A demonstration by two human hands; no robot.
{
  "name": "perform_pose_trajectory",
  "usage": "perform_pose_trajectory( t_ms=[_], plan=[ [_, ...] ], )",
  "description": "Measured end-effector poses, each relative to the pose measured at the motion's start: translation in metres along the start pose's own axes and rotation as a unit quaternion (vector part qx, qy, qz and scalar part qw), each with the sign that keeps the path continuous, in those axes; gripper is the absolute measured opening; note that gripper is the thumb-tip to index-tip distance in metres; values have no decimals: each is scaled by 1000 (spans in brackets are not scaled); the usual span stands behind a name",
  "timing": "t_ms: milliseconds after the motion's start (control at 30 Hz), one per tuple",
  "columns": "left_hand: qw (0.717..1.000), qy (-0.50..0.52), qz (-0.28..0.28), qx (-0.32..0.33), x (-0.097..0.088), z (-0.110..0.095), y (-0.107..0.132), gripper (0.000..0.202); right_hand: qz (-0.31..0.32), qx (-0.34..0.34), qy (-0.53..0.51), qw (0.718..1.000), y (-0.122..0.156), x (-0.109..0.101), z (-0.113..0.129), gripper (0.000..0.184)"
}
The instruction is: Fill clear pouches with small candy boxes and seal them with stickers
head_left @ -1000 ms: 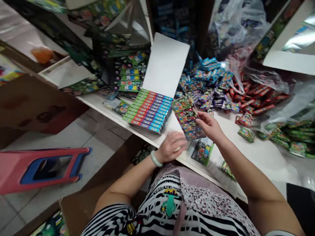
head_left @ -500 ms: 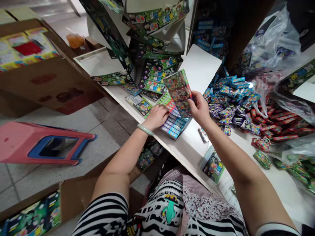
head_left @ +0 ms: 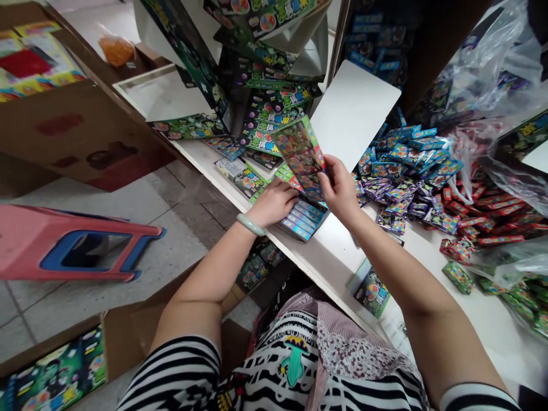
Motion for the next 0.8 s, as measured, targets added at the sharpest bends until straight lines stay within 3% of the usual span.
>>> perform_pose_trajectory(
  t_ms=[167,400,500,633,700,800],
  plan=[
    [999,37,-10,1,-3,2,5,27,30,-80,9,996,5,9,14,45],
    [999,35,0,0,-5,1,4,31,-13,-137,15,990,5,18,3,43],
    [999,34,0,4,-4,1,3,31,-7,-140,27,990,7,22,-4,43],
    [999,51,1,-7,-2,7,9,28,51,-116,87,988,15,21,-11,45],
    [995,70,-45,-50,-6,18,17,27,77,-96,128,984,20,18,-13,47],
    [964,89,-190,-165,-18,43,33,25,134,-72,182,971,24,21,-14,51]
  ],
)
Point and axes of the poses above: each hand's wrist, its own y-axis away from the middle knuckle, its own x-axis out of the palm, z = x × y, the point moved 2 cm from there along -y, towards the middle knuckle, and after that the axes turned 6 degrees about -z, right-handed, at the moved point
